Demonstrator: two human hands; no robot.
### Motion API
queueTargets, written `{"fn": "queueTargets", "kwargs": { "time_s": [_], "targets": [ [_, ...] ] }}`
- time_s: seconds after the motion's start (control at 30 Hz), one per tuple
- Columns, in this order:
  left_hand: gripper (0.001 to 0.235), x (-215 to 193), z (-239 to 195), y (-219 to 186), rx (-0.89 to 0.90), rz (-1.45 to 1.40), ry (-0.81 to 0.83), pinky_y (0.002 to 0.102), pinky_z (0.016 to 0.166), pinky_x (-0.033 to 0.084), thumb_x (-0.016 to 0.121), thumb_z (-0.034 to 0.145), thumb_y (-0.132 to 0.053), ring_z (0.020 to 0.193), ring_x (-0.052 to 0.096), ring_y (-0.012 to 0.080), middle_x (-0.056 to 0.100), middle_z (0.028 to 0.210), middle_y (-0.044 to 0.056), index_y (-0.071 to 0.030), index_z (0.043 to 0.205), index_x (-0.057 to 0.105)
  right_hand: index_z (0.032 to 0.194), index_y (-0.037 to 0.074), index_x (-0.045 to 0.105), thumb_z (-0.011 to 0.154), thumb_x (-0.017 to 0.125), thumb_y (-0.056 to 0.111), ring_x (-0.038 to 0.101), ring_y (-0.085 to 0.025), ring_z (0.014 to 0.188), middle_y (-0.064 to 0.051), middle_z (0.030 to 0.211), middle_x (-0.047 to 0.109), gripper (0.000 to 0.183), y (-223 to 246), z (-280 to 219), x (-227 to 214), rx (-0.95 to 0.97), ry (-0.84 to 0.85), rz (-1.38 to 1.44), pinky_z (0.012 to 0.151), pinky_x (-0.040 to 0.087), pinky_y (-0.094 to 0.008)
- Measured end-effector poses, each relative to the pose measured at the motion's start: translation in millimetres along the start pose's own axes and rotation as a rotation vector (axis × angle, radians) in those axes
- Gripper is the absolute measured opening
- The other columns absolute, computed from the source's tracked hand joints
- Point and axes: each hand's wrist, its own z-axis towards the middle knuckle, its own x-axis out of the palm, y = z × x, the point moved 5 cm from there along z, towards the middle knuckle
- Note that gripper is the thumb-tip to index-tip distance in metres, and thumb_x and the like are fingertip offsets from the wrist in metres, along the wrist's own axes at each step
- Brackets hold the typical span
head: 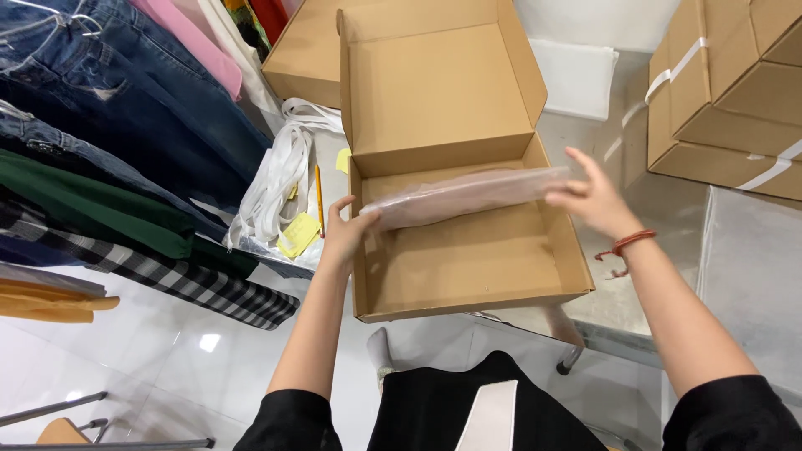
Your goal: Packing an item into a plastic bag and cardboard box, then organizing finished gift boxes on a table.
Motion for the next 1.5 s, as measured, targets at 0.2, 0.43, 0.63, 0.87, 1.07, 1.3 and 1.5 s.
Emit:
{"fn": "queueTargets", "kwargs": {
  "time_s": [0.2, 0.43, 0.63, 0.87, 1.07, 1.3, 1.5],
  "targets": [
    [0.09, 13.2, 1.7, -6.9, 0.011, -0.404, 0.065, 0.039, 0.108, 0.045, 0.086, 0.094, -0.021, 0.122, 0.068, 0.0269, 0.071, 0.13, 0.017, -0.014, 0.166, 0.033, 0.177, 0.029, -0.008, 0.107, 0.059, 0.006, 0.074, -0.031, 0.107, -0.018, 0.116, 0.079, 0.099, 31.2, -14.7, 21.5, 0.11, -0.004, -0.412, 0.088, 0.052, -0.04],
    [0.09, 0.5, -47.4, -87.7, 0.171, -0.364, 0.136, 0.05, 0.12, 0.028, 0.077, 0.1, -0.028, 0.137, 0.064, 0.0351, 0.065, 0.148, 0.019, -0.023, 0.17, 0.021, 0.178, 0.019, 0.0, 0.108, 0.063, 0.001, 0.072, -0.039, 0.1, -0.032, 0.113, 0.073, 0.095, 43.8, 12.6, -0.4, -0.16, -0.026, -0.074, 0.095, 0.057, -0.047],
    [0.086, -1.0, -71.2, -114.4, 0.006, -0.409, 0.207, 0.026, 0.078, 0.042, 0.064, 0.089, -0.047, 0.093, 0.062, 0.0147, 0.059, 0.146, 0.007, -0.042, 0.166, 0.028, 0.175, 0.014, 0.008, 0.115, 0.047, 0.014, 0.071, -0.035, 0.088, -0.029, 0.119, 0.07, 0.072, 99.7, -6.2, -18.9, -0.15, -0.037, 0.178, 0.087, 0.058, -0.041],
    [0.076, 2.5, -102.6, -145.8, 0.011, -0.354, 0.287, 0.027, 0.09, 0.047, 0.064, 0.086, -0.051, 0.116, 0.056, 0.0129, 0.037, 0.172, -0.003, -0.038, 0.159, 0.046, 0.155, 0.01, 0.054, 0.117, 0.045, 0.031, 0.073, -0.025, 0.087, -0.02, 0.128, 0.072, 0.045, 104.5, -20.3, -51.0, -0.168, 0.029, 0.448, 0.077, 0.059, -0.031],
    [0.047, 3.5, -117.7, -171.8, 0.124, -0.455, 0.302, 0.026, 0.078, 0.059, 0.061, 0.101, -0.028, 0.1, 0.069, 0.0147, 0.063, 0.136, -0.001, -0.019, 0.147, 0.064, 0.148, 0.002, 0.058, 0.12, 0.038, 0.048, 0.077, -0.035, 0.105, -0.019, 0.123, 0.073, 0.057, 123.3, -35.3, -52.2, -0.23, 0.021, 0.497, 0.081, 0.065, -0.037],
    [0.046, 7.6, -135.5, -193.0, 0.235, -0.481, 0.339, 0.026, 0.069, 0.061, 0.064, 0.101, -0.025, 0.079, 0.07, 0.0134, 0.068, 0.105, 0.002, -0.008, 0.144, 0.069, 0.146, 0.005, 0.054, 0.118, 0.041, 0.016, 0.074, -0.037, 0.11, -0.025, 0.13, 0.07, 0.033, 171.1, -55.7, -22.6, -0.262, -0.067, 0.298, 0.088, 0.062, -0.041],
    [0.049, 7.1, -137.9, -186.9, 0.254, -0.463, 0.367, 0.026, 0.068, 0.059, 0.063, 0.101, -0.027, 0.077, 0.066, 0.0116, 0.065, 0.095, 0.003, -0.006, 0.144, 0.069, 0.132, -0.004, 0.068, 0.111, 0.061, 0.004, 0.071, -0.019, 0.084, -0.014, 0.099, 0.073, 0.023, 199.2, -67.9, 27.2, -0.475, -0.16, 0.031, 0.079, 0.063, -0.028]
  ]
}}
